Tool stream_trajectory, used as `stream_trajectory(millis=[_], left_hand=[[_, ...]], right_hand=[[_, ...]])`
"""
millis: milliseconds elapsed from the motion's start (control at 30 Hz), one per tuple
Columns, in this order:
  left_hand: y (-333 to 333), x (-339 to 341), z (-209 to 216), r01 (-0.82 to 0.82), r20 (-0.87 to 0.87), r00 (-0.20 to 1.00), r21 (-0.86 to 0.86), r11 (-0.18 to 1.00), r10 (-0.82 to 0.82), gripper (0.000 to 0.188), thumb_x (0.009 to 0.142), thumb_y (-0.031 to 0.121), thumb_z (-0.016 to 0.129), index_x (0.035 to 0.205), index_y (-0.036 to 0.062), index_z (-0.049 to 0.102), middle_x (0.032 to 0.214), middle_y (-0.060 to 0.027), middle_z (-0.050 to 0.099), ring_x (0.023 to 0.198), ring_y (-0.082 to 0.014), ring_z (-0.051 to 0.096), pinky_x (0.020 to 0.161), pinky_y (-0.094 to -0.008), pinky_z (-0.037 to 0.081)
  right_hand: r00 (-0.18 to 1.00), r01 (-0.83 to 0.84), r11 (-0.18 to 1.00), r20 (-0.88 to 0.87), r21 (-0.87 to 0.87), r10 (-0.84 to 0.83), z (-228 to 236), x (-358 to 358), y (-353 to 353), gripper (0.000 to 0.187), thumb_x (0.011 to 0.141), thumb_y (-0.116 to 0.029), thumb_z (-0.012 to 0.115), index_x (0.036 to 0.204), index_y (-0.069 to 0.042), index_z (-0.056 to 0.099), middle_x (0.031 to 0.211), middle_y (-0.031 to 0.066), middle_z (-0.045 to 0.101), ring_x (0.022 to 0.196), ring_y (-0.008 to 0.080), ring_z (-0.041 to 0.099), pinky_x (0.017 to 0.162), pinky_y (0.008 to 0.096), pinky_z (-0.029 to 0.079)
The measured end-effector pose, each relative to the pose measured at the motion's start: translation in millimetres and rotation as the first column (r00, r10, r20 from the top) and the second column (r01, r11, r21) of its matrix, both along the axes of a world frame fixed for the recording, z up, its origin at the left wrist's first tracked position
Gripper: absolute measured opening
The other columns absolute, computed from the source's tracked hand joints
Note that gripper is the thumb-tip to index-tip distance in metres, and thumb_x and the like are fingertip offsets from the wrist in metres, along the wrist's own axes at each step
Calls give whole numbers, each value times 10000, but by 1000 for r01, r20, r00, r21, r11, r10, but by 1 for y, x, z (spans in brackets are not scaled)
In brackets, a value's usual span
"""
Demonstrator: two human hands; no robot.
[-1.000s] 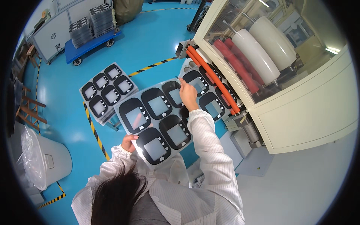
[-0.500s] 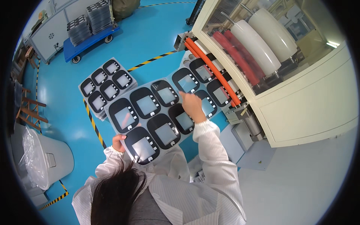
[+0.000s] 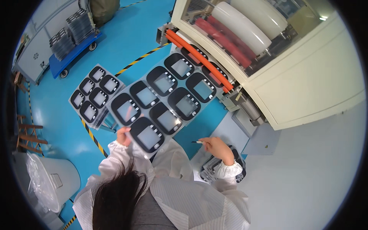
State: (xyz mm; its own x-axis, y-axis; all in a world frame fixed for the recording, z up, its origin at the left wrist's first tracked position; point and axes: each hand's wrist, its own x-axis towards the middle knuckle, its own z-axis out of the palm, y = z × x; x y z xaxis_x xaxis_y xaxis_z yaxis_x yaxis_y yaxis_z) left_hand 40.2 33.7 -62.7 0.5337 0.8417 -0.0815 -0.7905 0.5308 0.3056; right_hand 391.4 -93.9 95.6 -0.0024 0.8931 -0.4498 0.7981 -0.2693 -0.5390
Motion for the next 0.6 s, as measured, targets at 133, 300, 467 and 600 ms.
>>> stream_trajectory(millis=[133, 300, 467, 600], left_hand=[[39, 74, -26, 123, -8, 992, 42, 992, -123, 325, 816, 25, 548, 1103, -123, 585, 1134, -189, 635, 1073, -283, 606, 987, -383, 433], [71, 119, -13, 215, -18, 977, 39, 976, -214, 350, 901, 97, 573, 1220, -38, 516, 1187, -125, 612, 1121, -226, 582, 1002, -371, 428], [73, 117, -15, 141, -88, 986, -26, 990, -143, 344, 900, 99, 577, 1216, -21, 514, 1170, -117, 621, 1100, -208, 596, 972, -351, 453], [68, 114, -20, 131, -86, 987, -45, 990, -135, 313, 877, 62, 558, 1173, -36, 532, 1108, -137, 644, 1033, -221, 627, 946, -347, 471]], right_hand=[[997, 8, 994, -84, 105, 1, 3, 6, -3, 331, 843, 26, 467, 1106, -30, 659, 704, 88, 615, 630, 186, 569, 618, 307, 474], [990, 95, 986, -121, 140, -78, 15, 10, -12, 350, 835, 54, 441, 1098, -20, 660, 723, 85, 620, 643, 171, 573, 635, 293, 478], [963, 200, 971, -209, 131, -170, 14, 6, -9, 368, 827, 81, 448, 1099, -29, 670, 743, 78, 634, 653, 147, 575, 632, 267, 476], [916, 317, 925, -320, 209, -242, 17, 3, 1, 358, 848, 79, 472, 1126, -38, 665, 791, 66, 658, 675, 115, 573, 638, 253, 478]])
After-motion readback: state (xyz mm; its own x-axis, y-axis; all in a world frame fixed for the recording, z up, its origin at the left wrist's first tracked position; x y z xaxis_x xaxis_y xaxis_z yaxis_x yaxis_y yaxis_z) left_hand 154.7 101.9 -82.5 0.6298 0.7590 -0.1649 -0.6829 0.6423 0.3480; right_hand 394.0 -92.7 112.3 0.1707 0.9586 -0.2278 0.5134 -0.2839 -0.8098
